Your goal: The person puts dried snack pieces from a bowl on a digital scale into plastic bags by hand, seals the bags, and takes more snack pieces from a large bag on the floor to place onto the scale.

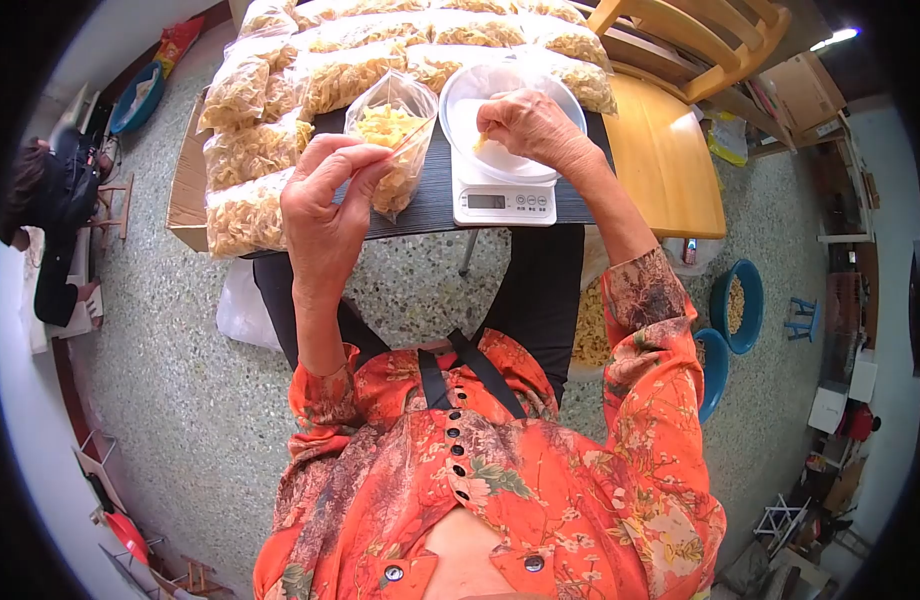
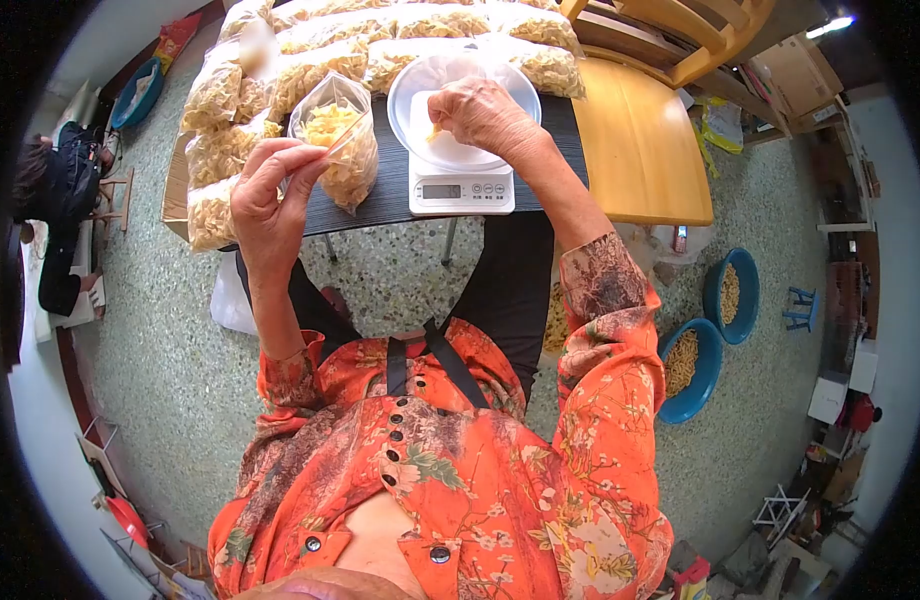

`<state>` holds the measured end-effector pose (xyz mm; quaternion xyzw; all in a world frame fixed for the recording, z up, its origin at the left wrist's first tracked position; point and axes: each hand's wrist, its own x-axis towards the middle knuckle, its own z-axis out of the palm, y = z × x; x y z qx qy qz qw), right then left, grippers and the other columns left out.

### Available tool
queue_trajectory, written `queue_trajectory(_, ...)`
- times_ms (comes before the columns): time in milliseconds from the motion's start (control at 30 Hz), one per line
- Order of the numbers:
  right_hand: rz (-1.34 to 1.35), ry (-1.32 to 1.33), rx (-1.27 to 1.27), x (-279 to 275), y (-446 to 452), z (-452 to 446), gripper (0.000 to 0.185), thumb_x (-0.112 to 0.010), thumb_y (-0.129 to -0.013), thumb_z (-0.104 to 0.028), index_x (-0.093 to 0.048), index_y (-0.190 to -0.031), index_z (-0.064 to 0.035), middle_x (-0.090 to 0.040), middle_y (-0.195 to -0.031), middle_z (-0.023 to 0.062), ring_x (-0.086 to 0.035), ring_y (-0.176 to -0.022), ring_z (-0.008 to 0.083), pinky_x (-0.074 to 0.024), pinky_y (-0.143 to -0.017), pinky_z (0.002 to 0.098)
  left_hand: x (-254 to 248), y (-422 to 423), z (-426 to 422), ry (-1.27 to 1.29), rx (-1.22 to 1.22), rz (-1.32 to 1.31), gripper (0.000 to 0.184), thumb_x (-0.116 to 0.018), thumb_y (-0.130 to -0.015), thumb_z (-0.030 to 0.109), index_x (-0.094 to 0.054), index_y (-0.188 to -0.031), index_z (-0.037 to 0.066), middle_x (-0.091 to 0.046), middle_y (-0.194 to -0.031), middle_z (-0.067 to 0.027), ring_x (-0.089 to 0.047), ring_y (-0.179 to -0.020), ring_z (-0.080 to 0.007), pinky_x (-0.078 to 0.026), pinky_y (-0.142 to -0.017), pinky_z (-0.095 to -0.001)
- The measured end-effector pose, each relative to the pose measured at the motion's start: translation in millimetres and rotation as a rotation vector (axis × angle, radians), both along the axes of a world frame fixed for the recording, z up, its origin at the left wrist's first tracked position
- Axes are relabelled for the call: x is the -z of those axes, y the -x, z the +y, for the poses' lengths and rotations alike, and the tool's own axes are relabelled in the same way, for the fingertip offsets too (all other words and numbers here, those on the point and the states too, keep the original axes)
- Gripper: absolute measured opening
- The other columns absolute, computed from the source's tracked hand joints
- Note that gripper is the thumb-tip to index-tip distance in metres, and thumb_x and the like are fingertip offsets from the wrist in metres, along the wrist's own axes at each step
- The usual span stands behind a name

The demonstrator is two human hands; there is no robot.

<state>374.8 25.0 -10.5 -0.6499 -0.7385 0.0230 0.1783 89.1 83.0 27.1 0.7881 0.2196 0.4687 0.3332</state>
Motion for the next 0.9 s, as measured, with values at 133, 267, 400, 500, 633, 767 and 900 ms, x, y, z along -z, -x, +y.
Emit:
queue_trajectory(133,0.062,-0.035,0.066,-2,-6,1,0.007,-0.071,-0.084,-0.007,-0.073,-0.091,-0.0058,-0.072,-0.075,0.0084,-0.07,-0.069,0.0194,-0.0565,-0.068,0.0307,0,-1,0,0.01,0.011,0.035,0.012,-0.075,-0.085,-0.003,-0.075,-0.096,0.001,-0.068,-0.093,-0.0056,-0.064,-0.089,-0.0145,-0.051,-0.078,-0.0264)
queue_trajectory(267,0.47,-0.115,0.278,-20,-14,-12,0.013,-0.074,-0.086,-0.011,-0.078,-0.096,-0.0042,-0.073,-0.076,0.0051,-0.065,-0.068,0.0066,-0.0543,-0.062,0.0244,4,-3,0,0.039,0.015,0.02,0.012,-0.075,-0.084,-0.003,-0.075,-0.096,0.001,-0.068,-0.094,-0.0053,-0.064,-0.09,-0.0141,-0.051,-0.079,-0.0263)
queue_trajectory(400,1.115,-0.243,0.358,-19,-28,-22,0.015,-0.078,-0.087,-0.008,-0.075,-0.098,0.0024,-0.074,-0.085,0.0077,-0.069,-0.072,0.0105,-0.0586,-0.066,0.0226,8,-6,2,0.055,0.026,0.0,0.012,-0.075,-0.084,-0.002,-0.075,-0.095,0.001,-0.067,-0.094,-0.005,-0.065,-0.089,-0.014,-0.052,-0.079,-0.0264)
queue_trajectory(500,1.388,-0.35,0.44,-21,-28,-23,0.021,-0.079,-0.085,-0.005,-0.072,-0.103,0.0035,-0.074,-0.091,0.0096,-0.071,-0.076,0.0144,-0.0619,-0.068,0.0244,6,-11,0,0.05,0.033,-0.038,0.013,-0.073,-0.082,-0.005,-0.075,-0.094,0.0,-0.068,-0.089,-0.0087,-0.067,-0.082,-0.0183,-0.054,-0.073,-0.0291)
queue_trajectory(633,1.716,-0.466,0.404,-41,-1,-13,0.021,-0.077,-0.086,-0.001,-0.07,-0.105,0.001,-0.073,-0.095,0.0083,-0.072,-0.082,0.016,-0.0631,-0.068,0.0257,7,-11,0,0.032,0.033,-0.025,0.012,-0.074,-0.082,-0.005,-0.075,-0.094,0.0,-0.068,-0.089,-0.009,-0.067,-0.081,-0.0194,-0.054,-0.073,-0.0294)
queue_trajectory(767,1.664,-0.691,0.175,-69,61,8,0.015,-0.077,-0.087,-0.003,-0.071,-0.1,-0.0003,-0.074,-0.089,0.0078,-0.071,-0.077,0.0136,-0.0616,-0.071,0.0266,5,-11,-3,0.058,0.056,-0.003,0.011,-0.075,-0.083,-0.002,-0.076,-0.094,0.002,-0.067,-0.091,-0.0055,-0.066,-0.085,-0.0155,-0.052,-0.077,-0.0271)
queue_trajectory(900,1.044,-0.64,0.139,-62,103,15,0.009,-0.075,-0.089,-0.008,-0.073,-0.093,-0.0002,-0.075,-0.085,0.0061,-0.069,-0.07,0.0092,-0.0558,-0.065,0.0247,7,-10,-3,0.02,0.057,-0.055,0.011,-0.075,-0.082,-0.003,-0.075,-0.093,0.001,-0.066,-0.089,-0.0088,-0.067,-0.081,-0.0201,-0.053,-0.072,-0.0305)
